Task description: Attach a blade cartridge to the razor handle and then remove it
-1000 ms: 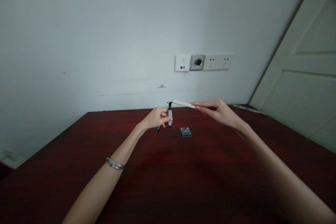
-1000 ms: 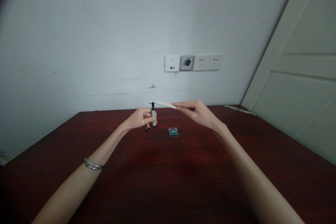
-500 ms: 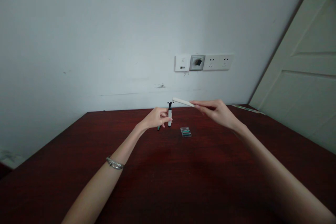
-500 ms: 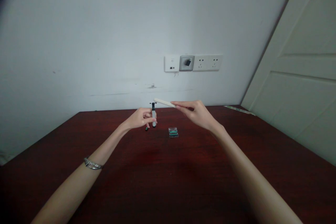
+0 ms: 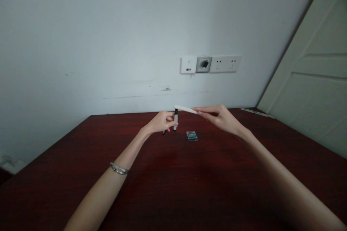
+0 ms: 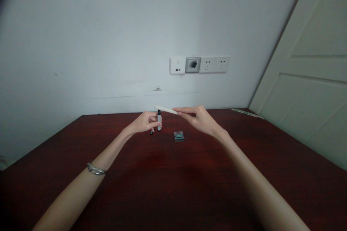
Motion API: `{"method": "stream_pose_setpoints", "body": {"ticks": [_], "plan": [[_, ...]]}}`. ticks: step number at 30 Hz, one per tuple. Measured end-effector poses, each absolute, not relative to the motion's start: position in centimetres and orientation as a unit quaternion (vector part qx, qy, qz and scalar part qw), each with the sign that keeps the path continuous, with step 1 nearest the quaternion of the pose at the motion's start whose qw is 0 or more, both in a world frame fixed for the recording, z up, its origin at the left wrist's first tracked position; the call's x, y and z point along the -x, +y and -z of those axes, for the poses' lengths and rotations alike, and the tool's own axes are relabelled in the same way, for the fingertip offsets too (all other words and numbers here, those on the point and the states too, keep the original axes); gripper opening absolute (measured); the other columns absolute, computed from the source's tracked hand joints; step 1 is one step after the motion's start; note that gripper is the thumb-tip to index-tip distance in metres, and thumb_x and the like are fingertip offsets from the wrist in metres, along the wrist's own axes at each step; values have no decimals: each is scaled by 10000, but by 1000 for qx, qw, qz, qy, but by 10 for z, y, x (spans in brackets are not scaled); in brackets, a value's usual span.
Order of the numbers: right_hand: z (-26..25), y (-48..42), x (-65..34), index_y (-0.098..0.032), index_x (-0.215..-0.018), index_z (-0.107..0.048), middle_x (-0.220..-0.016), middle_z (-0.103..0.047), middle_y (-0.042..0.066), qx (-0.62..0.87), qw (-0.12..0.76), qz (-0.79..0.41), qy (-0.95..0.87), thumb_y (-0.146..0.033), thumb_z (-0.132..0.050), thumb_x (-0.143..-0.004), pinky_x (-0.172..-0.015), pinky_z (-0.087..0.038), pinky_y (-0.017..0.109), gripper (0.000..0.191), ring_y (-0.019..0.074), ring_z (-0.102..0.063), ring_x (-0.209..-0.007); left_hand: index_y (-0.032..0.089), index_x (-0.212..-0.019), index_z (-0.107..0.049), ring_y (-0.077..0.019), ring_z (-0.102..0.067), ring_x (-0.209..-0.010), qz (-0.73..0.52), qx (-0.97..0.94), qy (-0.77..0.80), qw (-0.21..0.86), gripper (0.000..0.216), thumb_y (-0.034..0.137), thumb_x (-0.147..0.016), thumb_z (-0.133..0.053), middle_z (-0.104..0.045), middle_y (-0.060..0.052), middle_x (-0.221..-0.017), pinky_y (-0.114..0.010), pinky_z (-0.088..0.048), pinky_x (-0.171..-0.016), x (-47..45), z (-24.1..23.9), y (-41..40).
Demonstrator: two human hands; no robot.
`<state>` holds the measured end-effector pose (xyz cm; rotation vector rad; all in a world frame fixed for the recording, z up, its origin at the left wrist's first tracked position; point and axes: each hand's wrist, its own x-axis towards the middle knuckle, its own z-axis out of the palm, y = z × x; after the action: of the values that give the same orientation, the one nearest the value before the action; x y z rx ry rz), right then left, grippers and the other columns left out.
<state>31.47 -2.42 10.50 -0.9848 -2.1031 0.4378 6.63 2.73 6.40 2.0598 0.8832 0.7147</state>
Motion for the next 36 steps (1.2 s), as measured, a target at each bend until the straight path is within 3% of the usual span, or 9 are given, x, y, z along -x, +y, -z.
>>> {"method": "stream_pose_setpoints", "body": {"ticks": [11, 21, 36], "plan": [[-102, -24, -311, -291, -1121, -638, -1107, -650, -22, 353, 372, -148, -845, -314, -492, -865, -870, -497, 334, 296, 191, -640, -966, 107, -801, -550, -117, -601, -532, -284, -810, 348, 378, 196, 291, -751, -593, -664, -69, -684, -223, -512, -472, -66, -61, 31], [-102, -16, -328, -245, -1091, -663, -1074, -664, 29, 408, 417, -63, -810, -323, -518, -847, -807, -523, 354, 294, 235, -651, -945, 109, -755, -528, -136, -627, -571, -299, -796, 345, 398, 217, 310, -735, -609, -668, -77, -697, -234, -521, -486, -63, -64, 30], [-91, -15, -321, -260, -1095, -658, -1073, -666, 22, 389, 472, -60, -789, -292, -526, -839, -835, -520, 361, 290, 225, -650, -950, 109, -755, -525, -153, -642, -600, -310, -797, 342, 389, 215, 308, -737, -607, -676, -98, -717, -236, -522, -485, -61, -68, 29]]}}
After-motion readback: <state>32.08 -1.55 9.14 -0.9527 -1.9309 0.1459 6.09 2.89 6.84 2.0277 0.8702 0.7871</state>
